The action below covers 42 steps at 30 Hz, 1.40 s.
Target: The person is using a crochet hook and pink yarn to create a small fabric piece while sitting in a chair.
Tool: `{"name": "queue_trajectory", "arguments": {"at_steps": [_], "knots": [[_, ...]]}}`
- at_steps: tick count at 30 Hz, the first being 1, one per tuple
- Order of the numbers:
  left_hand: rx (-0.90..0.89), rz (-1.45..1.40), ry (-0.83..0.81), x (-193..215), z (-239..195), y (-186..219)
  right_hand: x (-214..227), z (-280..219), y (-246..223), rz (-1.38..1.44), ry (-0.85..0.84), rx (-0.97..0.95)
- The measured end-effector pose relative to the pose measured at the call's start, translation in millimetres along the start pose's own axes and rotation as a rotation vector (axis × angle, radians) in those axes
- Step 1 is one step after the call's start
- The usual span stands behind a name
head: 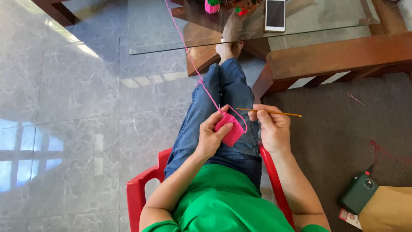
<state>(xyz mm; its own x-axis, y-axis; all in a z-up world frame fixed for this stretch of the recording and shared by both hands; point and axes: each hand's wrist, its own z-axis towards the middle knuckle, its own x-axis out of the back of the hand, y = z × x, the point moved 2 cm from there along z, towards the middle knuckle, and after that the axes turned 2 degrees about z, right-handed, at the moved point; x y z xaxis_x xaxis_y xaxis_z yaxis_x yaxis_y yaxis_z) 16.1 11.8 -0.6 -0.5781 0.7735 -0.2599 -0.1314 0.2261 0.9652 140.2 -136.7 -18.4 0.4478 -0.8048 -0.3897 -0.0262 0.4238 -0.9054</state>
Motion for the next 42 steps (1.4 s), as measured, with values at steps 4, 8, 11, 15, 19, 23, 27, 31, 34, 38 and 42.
{"name": "queue_trajectory", "arguments": {"at_steps": [4,8,11,15,19,23,27,31,34,38,42], "knots": [[-0.04,0.095,0.022,2.0,-0.2,-12.3,-3.0,2.8,3.5,0.005,0.008,-0.047],[0.007,0.173,0.078,3.0,-3.6,-25.1,-4.1,-0.2,9.2,0.054,0.008,-0.102],[0.112,0.088,0.087,4.7,-10.3,-36.6,-8.2,-14.7,10.6,0.061,0.003,-0.099],[0.248,-0.083,0.071,-2.7,-17.9,-25.7,-2.5,-35.1,14.5,-0.056,-0.079,0.003],[0.241,-0.067,0.049,-8.3,-24.1,-24.8,-2.4,-40.8,7.6,-0.187,-0.172,0.112],[0.239,-0.056,0.053,-7.4,-25.6,-20.9,-22.6,-39.1,-7.4,-0.199,-0.235,0.276],[0.186,0.011,0.044,-9.4,-25.3,-13.7,-22.1,-43.4,-2.9,-0.178,-0.187,0.33],[0.164,0.043,0.027,-7.7,-26.4,-26.1,-19.9,-42.5,-2.7,-0.08,-0.1,0.263],[0.129,0.095,0.006,-6.9,-25.3,-22.9,-12.3,-42.0,3.9,0.02,-0.077,0.196],[0.124,0.066,-0.02,-0.9,-27.1,-20.7,-13.4,-42.7,6.9,0.052,-0.074,0.153],[0.13,0.017,-0.045,3.3,-25.6,-28.8,-9.3,-46.1,13.6,0.004,-0.078,0.161]]}}
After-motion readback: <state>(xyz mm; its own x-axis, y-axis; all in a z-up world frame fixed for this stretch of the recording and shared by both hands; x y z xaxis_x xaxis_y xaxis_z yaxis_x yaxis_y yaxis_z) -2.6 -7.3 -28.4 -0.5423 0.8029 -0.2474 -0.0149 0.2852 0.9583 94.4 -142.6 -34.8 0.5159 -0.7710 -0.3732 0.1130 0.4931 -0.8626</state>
